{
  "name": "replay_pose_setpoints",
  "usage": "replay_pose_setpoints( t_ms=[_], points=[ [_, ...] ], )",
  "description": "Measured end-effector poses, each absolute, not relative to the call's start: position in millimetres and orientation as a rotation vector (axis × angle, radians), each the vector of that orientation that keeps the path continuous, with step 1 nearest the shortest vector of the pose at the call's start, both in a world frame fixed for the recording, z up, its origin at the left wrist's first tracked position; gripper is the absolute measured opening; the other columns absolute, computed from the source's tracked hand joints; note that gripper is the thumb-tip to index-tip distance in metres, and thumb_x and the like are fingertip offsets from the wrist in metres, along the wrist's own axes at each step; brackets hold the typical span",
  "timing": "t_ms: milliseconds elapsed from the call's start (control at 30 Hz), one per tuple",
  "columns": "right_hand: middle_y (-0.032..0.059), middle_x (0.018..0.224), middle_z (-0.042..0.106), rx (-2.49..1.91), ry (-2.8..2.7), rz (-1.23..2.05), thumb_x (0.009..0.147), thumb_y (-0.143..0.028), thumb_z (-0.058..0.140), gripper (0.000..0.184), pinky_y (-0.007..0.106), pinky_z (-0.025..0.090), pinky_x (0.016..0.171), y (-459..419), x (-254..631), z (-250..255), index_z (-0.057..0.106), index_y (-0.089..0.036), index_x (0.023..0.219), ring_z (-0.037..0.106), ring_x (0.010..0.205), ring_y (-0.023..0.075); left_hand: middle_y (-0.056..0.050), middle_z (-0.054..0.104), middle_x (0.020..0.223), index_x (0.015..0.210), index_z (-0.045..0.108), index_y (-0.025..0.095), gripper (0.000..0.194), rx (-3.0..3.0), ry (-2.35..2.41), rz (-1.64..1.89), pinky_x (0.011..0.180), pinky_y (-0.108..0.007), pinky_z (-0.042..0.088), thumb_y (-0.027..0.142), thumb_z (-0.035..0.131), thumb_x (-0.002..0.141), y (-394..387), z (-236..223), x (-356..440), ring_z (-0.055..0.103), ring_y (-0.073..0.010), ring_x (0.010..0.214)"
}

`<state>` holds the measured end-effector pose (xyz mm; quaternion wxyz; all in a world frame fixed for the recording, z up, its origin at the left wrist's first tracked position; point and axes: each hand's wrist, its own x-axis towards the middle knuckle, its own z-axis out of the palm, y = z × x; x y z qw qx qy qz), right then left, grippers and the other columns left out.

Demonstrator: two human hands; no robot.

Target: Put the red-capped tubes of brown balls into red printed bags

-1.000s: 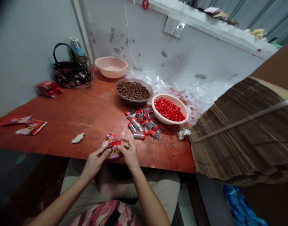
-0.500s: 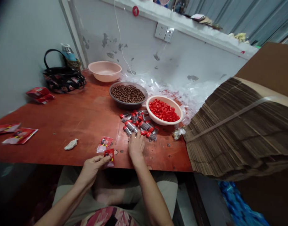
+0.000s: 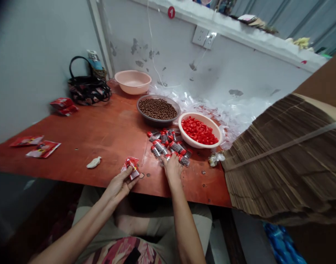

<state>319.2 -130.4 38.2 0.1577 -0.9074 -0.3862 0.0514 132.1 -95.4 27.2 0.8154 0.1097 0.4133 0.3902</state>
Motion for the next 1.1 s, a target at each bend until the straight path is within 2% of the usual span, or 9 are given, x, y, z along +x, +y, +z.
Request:
replay_pose_setpoints(
  t_ms=[67,167,267,367,433,567,867,1100],
  points=[
    [0.0125,0.093,0.06,-2.439,-1.094,0.251,0.073,-0.044,0.051,0.046,0.033,0.04,0.071,-133.5,323.9,34.0,0.05,-0.013,0.107,0.057,0.085,0.0257,-0.004,0.064,0.065,0.074,0.06,0.01,0.004,0.172,0.871,0.861,0.057,-0.031,0.055,0.009,0.058,0.072,-91.5,29.5,131.8,0.062,-0.0144,0.057],
    [0.0067,0.081,0.063,-2.081,-1.005,0.472,0.069,-0.037,0.056,0.035,0.031,0.043,0.068,-149.2,318.9,28.0,0.055,-0.015,0.097,0.058,0.075,0.0212,-0.004,0.065,0.068,0.076,0.06,0.012,0.006,0.086,0.878,0.886,0.056,-0.031,0.055,0.009,0.059,0.071,-86.1,28.1,132.7,0.062,-0.0143,0.058],
    [0.0033,0.076,0.061,-1.676,-0.85,0.71,0.073,-0.035,0.053,0.028,0.027,0.047,0.058,-171.0,293.5,26.5,0.054,-0.015,0.093,0.058,0.063,0.0158,-0.004,0.066,0.069,0.078,0.06,0.013,0.008,0.044,0.879,0.883,0.058,-0.032,0.055,0.01,0.06,0.071,-84.1,25.0,136.5,0.063,-0.0143,0.06],
    [0.0007,0.068,0.058,-1.489,-0.766,0.872,0.078,-0.034,0.05,0.026,0.022,0.047,0.045,-185.6,260.9,31.2,0.049,-0.017,0.097,0.057,0.055,0.0132,-0.004,0.066,0.068,0.079,0.06,0.013,0.008,0.048,0.851,0.867,0.06,-0.033,0.055,0.01,0.058,0.072,-86.0,25.1,141.2,0.063,-0.0146,0.061],
    [0.0001,0.067,0.057,-1.462,-0.782,0.909,0.078,-0.033,0.051,0.027,0.02,0.046,0.043,-188.8,244.7,35.5,0.049,-0.018,0.1,0.057,0.055,0.013,-0.004,0.065,0.068,0.078,0.06,0.013,0.007,0.047,0.838,0.863,0.059,-0.032,0.055,0.01,0.057,0.073,-88.0,27.1,143.9,0.062,-0.0144,0.06],
    [-0.0002,0.071,0.057,-1.47,-0.82,0.893,0.077,-0.031,0.053,0.03,0.022,0.05,0.048,-187.0,231.6,40.1,0.048,-0.019,0.104,0.058,0.056,0.012,-0.004,0.064,0.066,0.078,0.06,0.012,0.007,0.054,0.816,0.885,0.054,-0.027,0.054,0.008,0.055,0.074,-90.3,30.0,147.7,0.062,-0.0136,0.058],
    [-0.0005,0.07,0.059,-1.527,-0.872,0.873,0.076,-0.031,0.052,0.026,0.021,0.05,0.048,-187.2,229.9,33.7,0.052,-0.017,0.098,0.057,0.055,0.0113,-0.003,0.063,0.061,0.07,0.058,0.011,0.004,0.184,0.731,0.833,0.049,-0.021,0.05,0.015,0.06,0.071,-95.3,29.9,153.2,0.059,-0.0118,0.051],
    [0.002,0.072,0.06,-1.532,-0.826,0.799,0.077,-0.031,0.051,0.022,0.022,0.049,0.052,-187.5,230.5,30.4,0.054,-0.016,0.093,0.057,0.059,0.0126,-0.004,0.065,0.067,0.071,0.059,0.011,0.015,0.505,0.639,0.746,0.059,-0.024,0.05,0.022,0.067,0.064,-96.1,38.8,146.8,0.061,-0.0137,0.059]
  ],
)
